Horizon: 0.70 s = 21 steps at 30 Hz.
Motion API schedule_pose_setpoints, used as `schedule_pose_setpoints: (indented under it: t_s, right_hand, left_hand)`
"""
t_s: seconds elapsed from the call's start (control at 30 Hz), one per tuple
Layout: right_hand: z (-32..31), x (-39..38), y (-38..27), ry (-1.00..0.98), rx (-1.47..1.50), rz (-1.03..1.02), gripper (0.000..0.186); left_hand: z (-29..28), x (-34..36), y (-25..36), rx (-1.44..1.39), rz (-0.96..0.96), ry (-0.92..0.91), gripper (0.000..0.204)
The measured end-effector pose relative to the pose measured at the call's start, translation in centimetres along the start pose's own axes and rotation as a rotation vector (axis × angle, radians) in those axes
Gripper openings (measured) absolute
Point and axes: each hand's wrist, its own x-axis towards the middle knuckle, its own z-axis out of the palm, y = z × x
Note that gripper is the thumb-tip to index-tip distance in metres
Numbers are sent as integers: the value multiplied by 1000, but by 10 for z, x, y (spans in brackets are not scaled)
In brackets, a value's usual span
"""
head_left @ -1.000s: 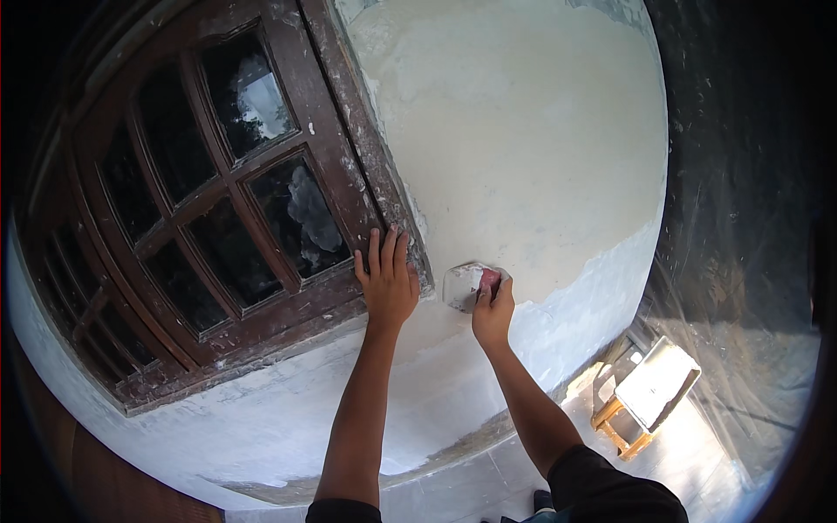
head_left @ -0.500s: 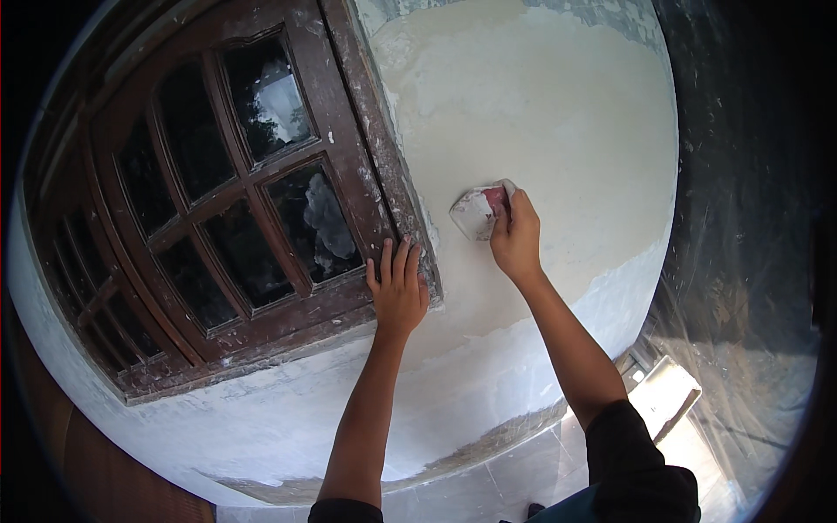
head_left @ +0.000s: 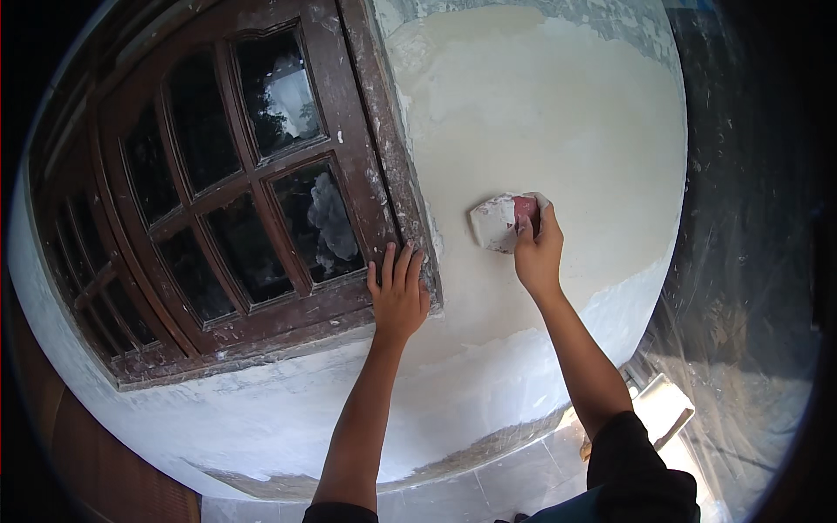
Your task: The person applies wall filler to a wall surface near a window frame using a scraper.
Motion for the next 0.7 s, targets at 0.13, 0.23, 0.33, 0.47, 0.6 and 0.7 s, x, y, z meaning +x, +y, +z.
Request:
schedule_pose_setpoints:
  t_s: [0.13,0.23,0.33,0.47,0.6,0.7]
  right_hand:
    - [5,-17,1,-41,53,76,30]
    - [6,-31,-1,-38,156,197,28]
    - [4,-48,-5,-57,198,297,24]
    - [-5,-68,-6,-83,179,315,18]
    - [-6,-77,-16,16,140,355,15]
    - [-4,-90,-13,9,152,394,14]
  left_hand:
    - [-1,1,0,-25,-3,5,51]
    - [0,1,0,-50,5,15,50]
    - [-4,0,-6,-52,21,6,50]
    - [-14,-1,-16,-53,125,-68,51]
    - [-37,-3,-32,-110,231,-134,50]
    - [-51,-10,-44,-135,252,-127,50]
